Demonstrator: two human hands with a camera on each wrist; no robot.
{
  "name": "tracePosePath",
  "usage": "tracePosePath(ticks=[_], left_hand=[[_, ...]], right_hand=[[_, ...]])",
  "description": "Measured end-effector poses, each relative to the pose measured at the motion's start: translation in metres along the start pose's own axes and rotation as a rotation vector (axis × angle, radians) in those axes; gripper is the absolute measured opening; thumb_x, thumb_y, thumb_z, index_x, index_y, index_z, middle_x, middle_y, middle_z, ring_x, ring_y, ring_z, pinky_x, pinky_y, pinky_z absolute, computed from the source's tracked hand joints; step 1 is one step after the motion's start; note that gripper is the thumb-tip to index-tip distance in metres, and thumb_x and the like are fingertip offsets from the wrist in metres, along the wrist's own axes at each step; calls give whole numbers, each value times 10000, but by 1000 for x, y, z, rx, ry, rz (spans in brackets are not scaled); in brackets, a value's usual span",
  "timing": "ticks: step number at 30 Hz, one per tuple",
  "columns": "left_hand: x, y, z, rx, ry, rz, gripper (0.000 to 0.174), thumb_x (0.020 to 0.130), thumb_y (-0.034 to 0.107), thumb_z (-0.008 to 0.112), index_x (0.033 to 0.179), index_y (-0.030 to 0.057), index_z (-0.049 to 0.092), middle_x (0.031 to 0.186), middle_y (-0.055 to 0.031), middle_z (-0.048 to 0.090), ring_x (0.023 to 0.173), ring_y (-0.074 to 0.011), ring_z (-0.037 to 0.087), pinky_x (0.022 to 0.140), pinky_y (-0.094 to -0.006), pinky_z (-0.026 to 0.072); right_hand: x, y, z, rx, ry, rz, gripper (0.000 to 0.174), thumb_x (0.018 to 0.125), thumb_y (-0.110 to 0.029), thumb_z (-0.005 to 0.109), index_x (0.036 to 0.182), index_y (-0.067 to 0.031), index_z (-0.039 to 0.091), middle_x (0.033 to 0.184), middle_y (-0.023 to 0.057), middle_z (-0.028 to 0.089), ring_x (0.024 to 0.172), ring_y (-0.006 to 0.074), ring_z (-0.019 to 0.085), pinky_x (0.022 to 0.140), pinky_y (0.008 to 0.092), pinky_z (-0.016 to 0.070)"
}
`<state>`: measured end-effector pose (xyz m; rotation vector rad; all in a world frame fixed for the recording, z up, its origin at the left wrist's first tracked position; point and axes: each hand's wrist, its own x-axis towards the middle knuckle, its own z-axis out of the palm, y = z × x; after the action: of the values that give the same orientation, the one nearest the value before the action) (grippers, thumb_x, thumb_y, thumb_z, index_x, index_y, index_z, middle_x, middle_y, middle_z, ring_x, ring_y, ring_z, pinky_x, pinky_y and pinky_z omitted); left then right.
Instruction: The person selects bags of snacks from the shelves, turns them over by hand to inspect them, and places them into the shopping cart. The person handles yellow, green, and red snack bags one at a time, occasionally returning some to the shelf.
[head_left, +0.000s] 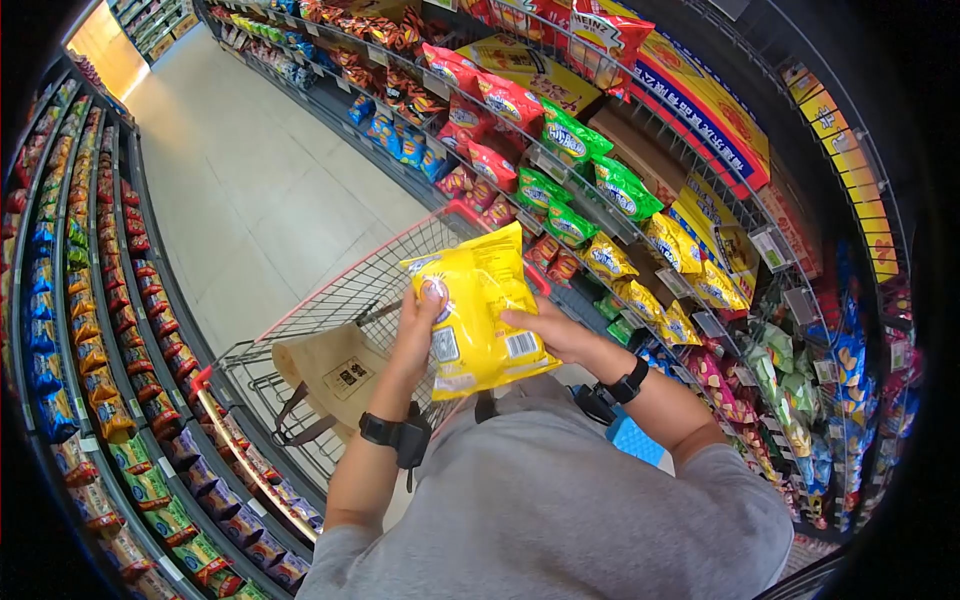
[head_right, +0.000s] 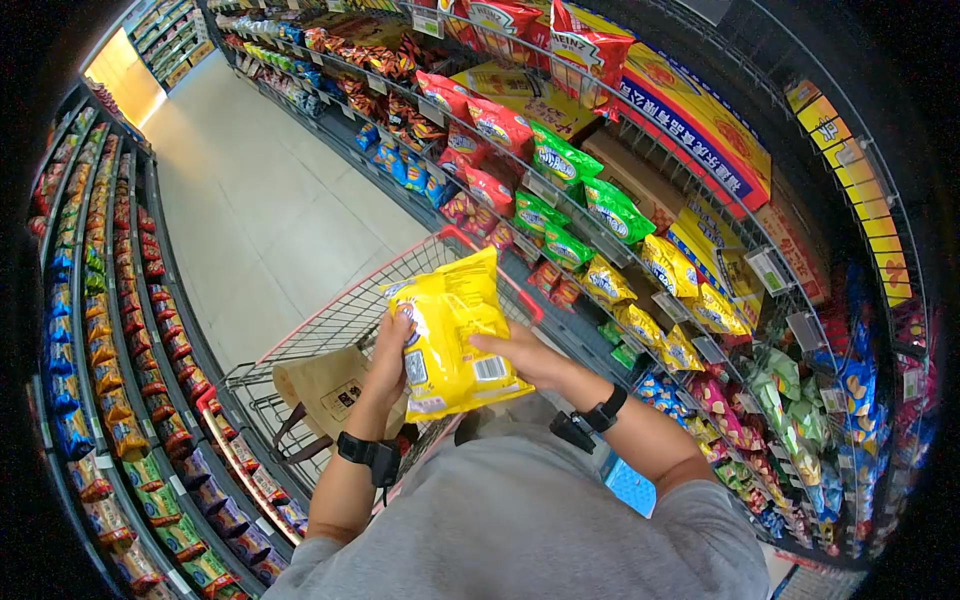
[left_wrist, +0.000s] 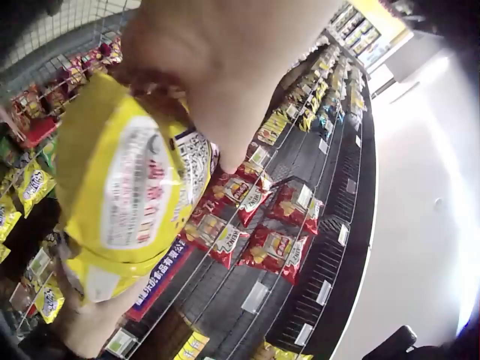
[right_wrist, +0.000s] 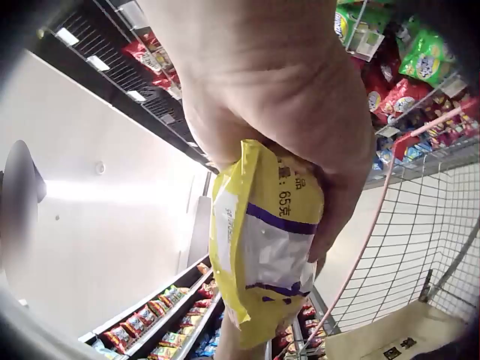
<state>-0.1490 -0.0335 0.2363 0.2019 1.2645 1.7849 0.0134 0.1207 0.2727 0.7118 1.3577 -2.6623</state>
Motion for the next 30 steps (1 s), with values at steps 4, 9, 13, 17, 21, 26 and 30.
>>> tracePosePath(ticks=[4,9,13,17,21,26,30], left_hand=[[-14,-13,1,57,-118,-208,521,941,254,584,1351,25,358,1230,-87,559,1042,-149,584,860,-293,496],[-8,-31,-13,-66,-123,-272,471,933,225,589,1309,-1,417,1163,-95,615,951,-163,640,797,-290,527],[-5,-37,-17,-97,-111,-287,425,931,214,588,1274,-7,468,1143,-100,634,929,-169,652,789,-292,531],[-6,-39,-19,-120,-110,-299,419,938,216,577,1274,-11,471,1150,-105,631,937,-172,651,791,-295,530],[-5,-38,-19,-128,-106,-295,427,938,202,575,1284,-19,457,1152,-108,625,941,-175,647,795,-293,526],[4,-67,-29,256,121,-67,551,900,205,637,1335,-24,388,1151,-107,585,950,-183,621,787,-281,514],[2,-63,-25,528,109,24,563,897,227,641,1349,13,381,1115,-100,574,935,-171,592,796,-291,499]], right_hand=[[6,6,-7,91,93,86,466,918,-241,622,1300,-22,468,1191,111,614,1026,203,637,870,342,529],[9,8,-8,154,93,207,471,922,-279,612,1285,-9,484,1182,128,627,1016,222,648,855,358,537],[17,19,-12,159,70,211,467,921,-283,609,1277,-4,492,1178,129,631,1013,231,650,861,364,534],[19,20,-14,162,59,228,464,918,-274,612,1276,-3,496,1180,132,631,1013,234,650,869,367,530],[21,20,-13,181,55,229,458,915,-262,614,1278,-8,497,1180,134,630,1014,236,650,874,369,529],[43,34,-28,-31,102,137,431,888,-149,636,1267,-4,492,1161,131,630,1035,223,638,885,362,518],[63,48,-20,-383,156,-82,595,827,-133,691,1333,7,412,1240,140,570,1130,217,571,917,351,479]])
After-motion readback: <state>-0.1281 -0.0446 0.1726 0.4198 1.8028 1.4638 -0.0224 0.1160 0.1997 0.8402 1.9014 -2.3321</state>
